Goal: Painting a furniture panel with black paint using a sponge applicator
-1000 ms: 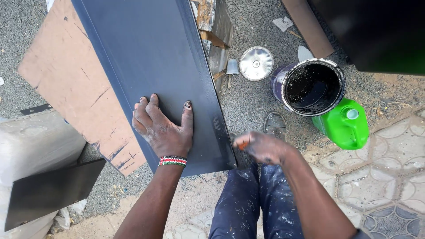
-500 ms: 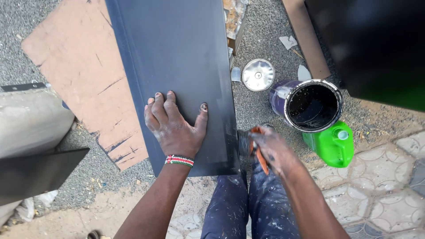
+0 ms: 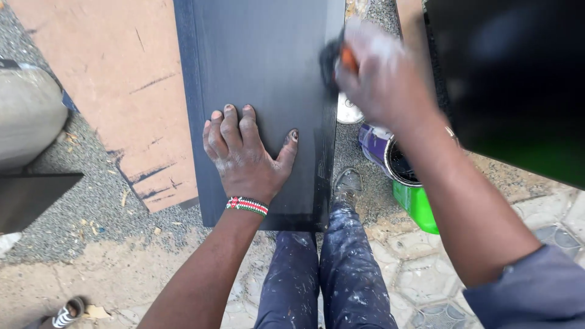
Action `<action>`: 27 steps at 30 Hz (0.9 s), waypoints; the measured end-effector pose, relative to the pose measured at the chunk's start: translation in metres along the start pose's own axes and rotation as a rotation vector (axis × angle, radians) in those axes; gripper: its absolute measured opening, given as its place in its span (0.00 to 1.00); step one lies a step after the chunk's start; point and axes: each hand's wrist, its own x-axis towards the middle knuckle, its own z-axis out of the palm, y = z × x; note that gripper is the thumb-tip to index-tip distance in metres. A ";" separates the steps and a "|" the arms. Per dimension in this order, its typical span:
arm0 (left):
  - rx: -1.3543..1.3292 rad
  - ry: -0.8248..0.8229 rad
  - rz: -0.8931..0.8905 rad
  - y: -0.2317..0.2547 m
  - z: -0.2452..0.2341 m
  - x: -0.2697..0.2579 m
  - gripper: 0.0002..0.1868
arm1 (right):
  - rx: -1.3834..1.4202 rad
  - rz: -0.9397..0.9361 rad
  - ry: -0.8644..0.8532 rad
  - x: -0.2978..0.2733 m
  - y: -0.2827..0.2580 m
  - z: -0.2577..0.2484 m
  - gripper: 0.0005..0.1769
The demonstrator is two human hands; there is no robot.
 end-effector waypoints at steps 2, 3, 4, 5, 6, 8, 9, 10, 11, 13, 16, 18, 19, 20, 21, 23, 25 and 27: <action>-0.017 -0.005 0.013 -0.001 -0.001 0.001 0.48 | -0.074 -0.106 -0.108 -0.047 -0.028 0.009 0.10; -0.018 -0.007 0.004 -0.002 -0.001 0.000 0.48 | -0.075 -0.109 -0.116 -0.079 -0.043 0.013 0.10; -0.020 -0.009 0.003 -0.002 0.000 0.000 0.48 | -0.068 -0.113 -0.110 -0.111 -0.058 0.017 0.04; -0.021 -0.010 0.002 -0.002 0.000 0.000 0.48 | -0.060 -0.117 -0.105 -0.143 -0.073 0.021 0.07; -0.023 -0.010 0.000 -0.002 0.001 -0.001 0.48 | -0.062 -0.119 -0.107 -0.174 -0.090 0.028 0.07; -0.012 -0.009 0.001 -0.001 0.002 -0.001 0.49 | -0.005 -0.003 -0.186 -0.238 -0.123 0.040 0.03; -0.013 -0.009 0.002 -0.001 0.001 -0.001 0.49 | -0.005 -0.003 -0.186 -0.262 -0.125 0.044 0.03; 0.004 -0.007 0.010 -0.001 0.000 0.000 0.48 | -0.024 0.014 -0.294 -0.286 -0.129 0.048 0.08; 0.020 -0.005 0.018 0.000 -0.001 0.001 0.47 | -0.042 0.032 -0.403 -0.310 -0.133 0.052 0.16; 0.016 0.001 0.027 0.001 -0.002 0.001 0.47 | -0.140 0.273 -0.461 -0.314 -0.129 0.052 0.14; 0.029 -0.005 0.033 0.000 -0.001 0.002 0.47 | -0.196 0.327 -0.250 -0.245 -0.115 0.031 0.12; 0.042 -0.013 0.038 0.000 -0.001 0.000 0.48 | -0.161 0.142 0.022 -0.180 -0.105 0.017 0.11; 0.051 -0.015 0.037 0.000 0.001 0.000 0.48 | -0.140 0.140 0.030 -0.148 -0.100 0.014 0.10; 0.061 -0.020 0.033 -0.001 0.002 -0.002 0.49 | -0.117 0.137 0.034 -0.116 -0.094 0.010 0.13; 0.065 -0.020 0.038 0.000 0.003 0.000 0.49 | -0.113 0.140 0.038 -0.121 -0.090 0.020 0.13; 0.055 -0.003 0.040 0.000 0.001 0.001 0.47 | -0.229 0.174 -0.033 -0.134 -0.090 0.039 0.10; 0.016 -0.068 0.025 -0.002 0.009 0.000 0.50 | -0.138 0.198 0.004 -0.205 -0.119 0.050 0.08; -0.014 -0.145 -0.003 -0.004 0.009 -0.001 0.53 | -0.035 0.218 0.025 -0.276 -0.144 0.070 0.08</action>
